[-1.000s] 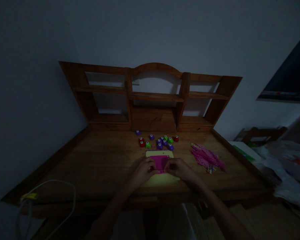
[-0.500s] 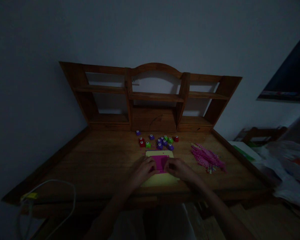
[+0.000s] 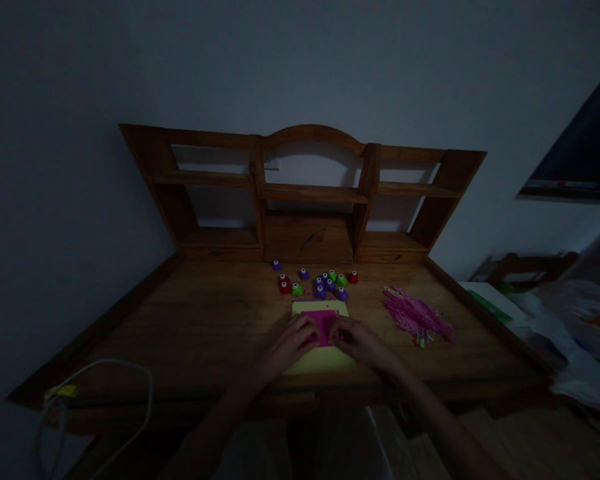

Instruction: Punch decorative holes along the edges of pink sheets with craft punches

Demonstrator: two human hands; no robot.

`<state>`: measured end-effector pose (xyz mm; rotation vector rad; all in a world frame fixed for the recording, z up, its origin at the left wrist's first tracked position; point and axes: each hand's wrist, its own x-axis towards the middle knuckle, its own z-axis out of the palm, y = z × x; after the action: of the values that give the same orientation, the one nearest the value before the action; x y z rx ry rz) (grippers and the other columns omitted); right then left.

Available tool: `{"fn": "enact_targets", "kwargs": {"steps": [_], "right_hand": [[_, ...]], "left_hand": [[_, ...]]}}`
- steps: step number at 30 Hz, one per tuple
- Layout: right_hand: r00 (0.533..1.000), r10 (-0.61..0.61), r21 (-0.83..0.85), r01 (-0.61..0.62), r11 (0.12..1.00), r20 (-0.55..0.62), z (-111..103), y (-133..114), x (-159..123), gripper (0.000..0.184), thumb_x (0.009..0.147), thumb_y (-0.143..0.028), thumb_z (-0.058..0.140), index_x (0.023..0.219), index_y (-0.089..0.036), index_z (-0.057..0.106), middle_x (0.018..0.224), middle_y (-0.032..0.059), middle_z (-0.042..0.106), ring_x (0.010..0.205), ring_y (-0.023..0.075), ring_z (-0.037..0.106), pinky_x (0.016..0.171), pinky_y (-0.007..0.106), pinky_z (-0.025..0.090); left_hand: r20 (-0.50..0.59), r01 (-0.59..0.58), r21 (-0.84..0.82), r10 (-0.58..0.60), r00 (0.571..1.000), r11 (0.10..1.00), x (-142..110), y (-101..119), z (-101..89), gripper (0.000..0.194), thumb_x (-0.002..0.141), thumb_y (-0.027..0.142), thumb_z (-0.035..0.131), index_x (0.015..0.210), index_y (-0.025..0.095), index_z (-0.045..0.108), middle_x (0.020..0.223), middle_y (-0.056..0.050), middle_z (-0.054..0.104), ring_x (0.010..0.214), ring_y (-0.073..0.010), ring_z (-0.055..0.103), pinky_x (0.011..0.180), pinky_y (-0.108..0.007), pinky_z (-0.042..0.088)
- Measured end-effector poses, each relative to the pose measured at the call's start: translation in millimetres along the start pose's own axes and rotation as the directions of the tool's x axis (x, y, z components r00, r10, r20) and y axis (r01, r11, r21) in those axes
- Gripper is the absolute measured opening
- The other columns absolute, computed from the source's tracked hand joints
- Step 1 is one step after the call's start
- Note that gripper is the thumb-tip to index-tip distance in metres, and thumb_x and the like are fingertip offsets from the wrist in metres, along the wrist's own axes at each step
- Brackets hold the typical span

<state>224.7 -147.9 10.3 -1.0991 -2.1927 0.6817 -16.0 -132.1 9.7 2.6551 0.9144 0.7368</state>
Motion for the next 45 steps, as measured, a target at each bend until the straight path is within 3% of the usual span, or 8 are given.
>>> {"fn": "enact_targets", "kwargs": {"steps": [8,12,18,21,28,35,45], "right_hand": [[0.998,-0.045,-0.008,0.045,0.999,-0.043,-1,-7,-1,0.015,0.083,-0.013,0.061,0.096,-0.021,0.061,0.099,0.0035,0.061,0.089,0.018,0.057,0.08,0.028,0.045],[0.997,-0.05,-0.04,0.048,0.998,-0.061,-1,-11,-2,0.018,0.084,-0.014,0.061,0.101,-0.022,0.06,0.104,0.0055,0.06,0.097,0.0199,0.057,0.086,0.032,0.046],[0.986,-0.094,-0.043,0.089,0.995,-0.135,0,-34,-2,0.045,0.084,-0.011,0.057,0.126,-0.026,0.052,0.125,0.0075,0.055,0.118,0.0221,0.051,0.101,0.039,0.042],[0.975,-0.104,-0.016,0.103,0.995,-0.198,5,-44,-6,0.047,0.086,-0.009,0.051,0.13,-0.026,0.049,0.127,0.0085,0.055,0.121,0.0223,0.05,0.103,0.039,0.041],[0.996,-0.049,-0.138,0.039,0.99,-0.07,17,-43,-29,0.059,0.081,-0.005,0.043,0.137,-0.024,0.04,0.133,0.0093,0.053,0.122,0.0231,0.051,0.102,0.041,0.045],[0.993,-0.119,-0.299,0.113,0.947,0.0,23,-54,-41,0.068,0.083,-0.007,0.041,0.149,-0.022,0.026,0.148,0.0112,0.039,0.135,0.0235,0.039,0.11,0.043,0.039],[0.975,-0.222,-0.521,0.201,0.83,0.022,29,-45,-53,0.065,0.082,-0.006,0.042,0.146,-0.011,0.031,0.137,0.016,0.052,0.132,0.0262,0.043,0.113,0.051,0.035]], "left_hand": [[0.024,-0.079,0.141,0.076,0.997,0.987,-10,15,-10.4,0.024,0.09,0.017,0.059,0.107,0.032,0.068,0.109,-0.003,0.06,0.111,-0.0216,0.05,0.1,-0.04,0.037],[0.021,-0.071,0.191,0.069,0.997,0.979,-17,23,-6.8,0.026,0.091,0.018,0.056,0.113,0.029,0.065,0.116,-0.004,0.059,0.115,-0.0223,0.048,0.102,-0.042,0.036],[0.024,-0.064,0.201,0.061,0.998,0.978,-27,26,-9.0,0.035,0.091,0.016,0.055,0.122,0.031,0.062,0.127,-0.005,0.056,0.12,-0.0236,0.046,0.104,-0.044,0.036],[0.011,-0.054,0.177,0.053,0.999,0.983,-30,23,-9.4,0.042,0.088,0.012,0.055,0.124,0.034,0.061,0.131,-0.005,0.054,0.122,-0.0241,0.045,0.105,-0.045,0.037],[0.016,-0.052,0.172,0.05,0.999,0.984,-34,20,-8.2,0.051,0.086,0.007,0.053,0.127,0.037,0.059,0.138,-0.003,0.049,0.126,-0.024,0.043,0.106,-0.047,0.037],[0.059,-0.062,0.203,0.051,0.997,0.977,-33,26,-12.8,0.06,0.084,0.004,0.051,0.135,0.035,0.051,0.143,-0.003,0.047,0.133,-0.0239,0.039,0.112,-0.049,0.03],[0.1,-0.05,0.295,0.022,0.995,0.954,-41,22,-1.6,0.062,0.086,0.006,0.05,0.142,0.032,0.043,0.153,-0.002,0.035,0.141,-0.0217,0.028,0.118,-0.047,0.019]]}}
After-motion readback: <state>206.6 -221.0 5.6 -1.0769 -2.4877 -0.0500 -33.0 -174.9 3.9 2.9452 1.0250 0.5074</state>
